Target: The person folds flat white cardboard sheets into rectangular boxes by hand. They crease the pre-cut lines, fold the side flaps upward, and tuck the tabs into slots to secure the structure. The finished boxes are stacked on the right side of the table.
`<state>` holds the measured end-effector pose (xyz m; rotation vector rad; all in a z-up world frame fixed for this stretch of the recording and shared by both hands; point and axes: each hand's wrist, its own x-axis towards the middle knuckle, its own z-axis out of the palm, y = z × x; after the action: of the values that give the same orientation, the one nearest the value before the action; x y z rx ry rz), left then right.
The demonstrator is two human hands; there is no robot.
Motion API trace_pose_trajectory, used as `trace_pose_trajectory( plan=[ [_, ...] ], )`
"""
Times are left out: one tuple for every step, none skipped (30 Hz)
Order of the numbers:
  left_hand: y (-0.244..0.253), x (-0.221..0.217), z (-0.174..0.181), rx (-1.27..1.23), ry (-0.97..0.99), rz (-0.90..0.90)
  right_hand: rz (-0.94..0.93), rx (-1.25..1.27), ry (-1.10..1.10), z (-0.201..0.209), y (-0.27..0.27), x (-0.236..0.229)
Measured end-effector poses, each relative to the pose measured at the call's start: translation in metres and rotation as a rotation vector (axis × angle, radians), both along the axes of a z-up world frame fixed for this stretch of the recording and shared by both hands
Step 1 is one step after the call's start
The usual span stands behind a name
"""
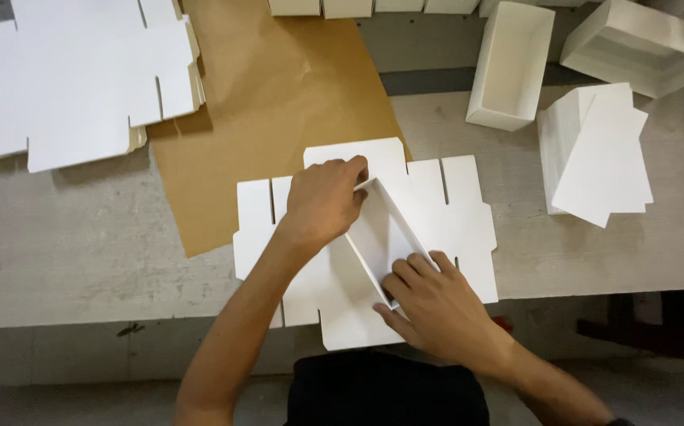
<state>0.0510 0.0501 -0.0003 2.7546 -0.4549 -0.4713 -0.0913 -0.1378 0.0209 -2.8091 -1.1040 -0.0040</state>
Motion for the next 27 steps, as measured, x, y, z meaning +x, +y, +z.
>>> trace_pose_trajectory(
  plan=[
    [0.0, -0.002, 0.001, 0.0, 0.005, 0.004, 0.004, 0.0, 0.005, -0.003, 0.003, -0.001],
    [0.001, -0.003, 0.002, -0.016, 0.017, 0.015, -0.03, -0.042, -0.014, -0.006, 0.007, -0.003],
    [0.001, -0.001, 0.005, -0.033, 0.019, 0.024, -0.065, -0.083, -0.043, -0.009, 0.01, -0.001],
    [0.003, 0.002, 0.01, -0.034, 0.014, 0.026, -0.064, -0.083, -0.048, -0.008, 0.009, 0.001],
    [0.004, 0.004, 0.013, -0.076, 0.064, 0.052, -0.038, -0.076, -0.043, -0.007, 0.008, 0.001],
    [0.005, 0.005, 0.015, -0.117, 0.114, 0.077, -0.012, -0.069, -0.038, -0.005, 0.007, 0.001],
    [0.009, 0.004, 0.03, -0.122, 0.114, 0.075, -0.015, -0.073, -0.038, -0.004, 0.005, 0.002],
    [0.013, 0.003, 0.045, -0.201, 0.23, 0.098, 0.018, -0.077, -0.061, -0.002, 0.003, 0.002],
    [0.017, 0.004, 0.061, -0.279, 0.34, 0.113, 0.044, -0.08, -0.091, 0.0, 0.001, 0.005],
    [0.022, 0.011, 0.046, -0.281, 0.334, 0.104, 0.037, -0.084, -0.098, 0.001, -0.003, 0.013],
    [0.028, 0.014, 0.03, -0.567, 0.264, 0.119, 0.015, -0.068, -0.046, 0.001, -0.007, 0.018],
    [0.033, 0.018, 0.013, -0.853, 0.191, 0.133, -0.007, -0.052, 0.005, 0.002, -0.01, 0.024],
    [0.037, 0.024, 0.009, -0.85, 0.19, 0.13, -0.011, -0.049, 0.003, 0.018, -0.01, 0.038],
    [0.04, 0.03, 0.005, -0.938, 0.07, 0.195, -0.073, -0.095, 0.016, 0.034, -0.01, 0.052],
    [0.044, 0.033, 0.0, -1.023, -0.052, 0.265, -0.13, -0.14, 0.032, 0.05, -0.01, 0.065],
    [0.045, 0.032, -0.005, -1.019, -0.051, 0.268, -0.127, -0.136, 0.034, 0.043, -0.013, 0.079],
    [0.046, 0.033, -0.009, -0.934, -0.125, 0.256, -0.19, -0.105, -0.147, 0.037, -0.016, 0.094],
    [0.046, 0.033, -0.013, -0.848, -0.197, 0.244, -0.252, -0.072, -0.329, 0.031, -0.019, 0.109],
    [0.044, 0.032, -0.018, -0.846, -0.198, 0.246, -0.25, -0.07, -0.328, 0.017, -0.024, 0.128],
    [0.041, 0.03, -0.022, -0.757, -0.246, 0.221, -0.317, -0.079, -0.401, 0.002, -0.029, 0.148],
    [0.037, 0.031, -0.026, -0.669, -0.296, 0.19, -0.389, -0.09, -0.478, -0.012, -0.035, 0.168],
    [0.037, 0.031, -0.027, -0.669, -0.298, 0.188, -0.39, -0.089, -0.481, -0.024, -0.041, 0.176],
    [0.037, 0.031, -0.029, -0.611, -0.33, 0.157, -0.404, -0.062, -0.511, -0.037, -0.048, 0.183],
    [0.037, 0.03, -0.031, -0.552, -0.36, 0.126, -0.417, -0.034, -0.54, -0.05, -0.054, 0.191],
    [0.036, 0.029, -0.031, -0.553, -0.352, 0.128, -0.417, -0.037, -0.532, -0.044, -0.054, 0.187],
    [0.036, 0.028, -0.031, -0.559, -0.377, 0.105, -0.44, -0.057, -0.562, -0.038, -0.053, 0.182],
    [0.035, 0.028, -0.031, -0.567, -0.407, 0.081, -0.462, -0.077, -0.597, -0.032, -0.053, 0.179]
  ],
)
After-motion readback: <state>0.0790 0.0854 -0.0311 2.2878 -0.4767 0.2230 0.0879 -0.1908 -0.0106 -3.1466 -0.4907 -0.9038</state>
